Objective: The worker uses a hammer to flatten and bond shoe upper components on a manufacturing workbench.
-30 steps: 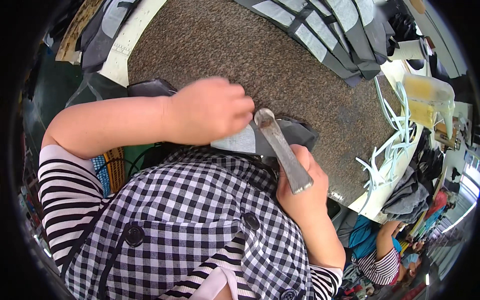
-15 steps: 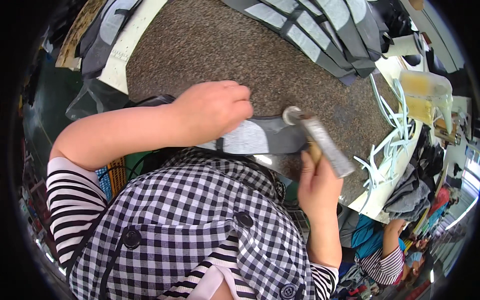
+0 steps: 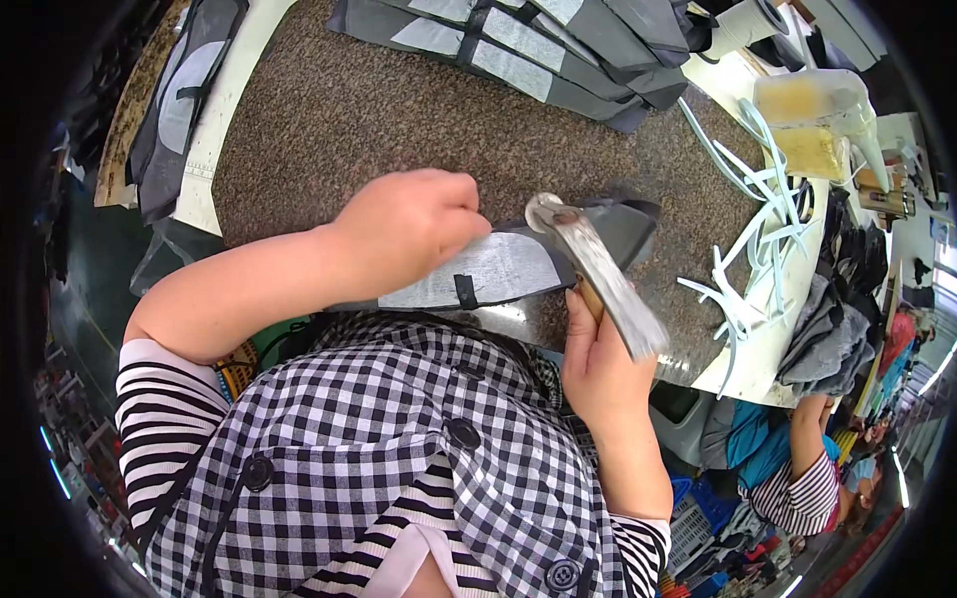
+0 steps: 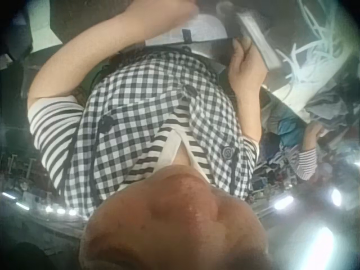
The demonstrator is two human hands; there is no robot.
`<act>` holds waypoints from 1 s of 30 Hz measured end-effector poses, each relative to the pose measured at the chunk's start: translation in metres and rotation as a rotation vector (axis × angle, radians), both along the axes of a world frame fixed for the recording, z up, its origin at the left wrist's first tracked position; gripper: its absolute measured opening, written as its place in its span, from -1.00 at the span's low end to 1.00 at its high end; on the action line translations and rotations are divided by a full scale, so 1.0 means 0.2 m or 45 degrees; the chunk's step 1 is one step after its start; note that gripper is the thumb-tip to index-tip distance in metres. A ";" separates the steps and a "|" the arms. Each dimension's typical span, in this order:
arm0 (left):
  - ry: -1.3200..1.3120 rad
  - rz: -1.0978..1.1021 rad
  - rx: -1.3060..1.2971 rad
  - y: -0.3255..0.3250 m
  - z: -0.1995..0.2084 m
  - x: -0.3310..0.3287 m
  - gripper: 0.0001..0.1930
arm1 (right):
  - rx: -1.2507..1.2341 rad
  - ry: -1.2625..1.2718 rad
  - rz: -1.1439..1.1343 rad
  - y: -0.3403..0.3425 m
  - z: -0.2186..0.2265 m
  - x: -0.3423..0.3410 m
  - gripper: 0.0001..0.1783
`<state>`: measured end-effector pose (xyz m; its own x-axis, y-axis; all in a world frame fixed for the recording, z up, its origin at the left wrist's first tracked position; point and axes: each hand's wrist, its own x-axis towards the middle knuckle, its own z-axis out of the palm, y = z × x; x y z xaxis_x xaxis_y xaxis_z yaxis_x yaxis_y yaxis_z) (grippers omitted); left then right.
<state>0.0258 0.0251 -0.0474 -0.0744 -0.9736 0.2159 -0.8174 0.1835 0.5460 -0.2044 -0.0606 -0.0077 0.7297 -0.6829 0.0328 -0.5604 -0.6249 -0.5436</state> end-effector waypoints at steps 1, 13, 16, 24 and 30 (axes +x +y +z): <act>-0.167 -0.065 -0.083 0.01 0.00 -0.02 -0.90 | 0.009 -0.001 0.001 0.01 -0.01 0.01 -0.76; 0.280 0.202 0.227 0.05 0.03 0.04 -0.90 | -0.050 0.112 0.087 0.04 -0.04 0.05 -0.79; -0.357 -0.065 -0.027 0.09 0.05 -0.03 -0.84 | -0.019 0.022 0.102 0.05 -0.01 0.08 -0.81; 0.110 0.198 -0.178 0.19 -0.05 0.05 -0.84 | -0.017 0.178 0.106 0.06 0.00 0.12 -0.82; 0.062 0.225 -0.107 0.23 -0.05 0.10 -0.83 | -0.122 0.227 0.261 0.11 0.05 0.19 -0.76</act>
<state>0.0467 0.0719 -0.0576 0.1090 -0.9490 0.2958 -0.8138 0.0857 0.5748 -0.1672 -0.0384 0.0014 0.8522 -0.5208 -0.0510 -0.4986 -0.7786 -0.3810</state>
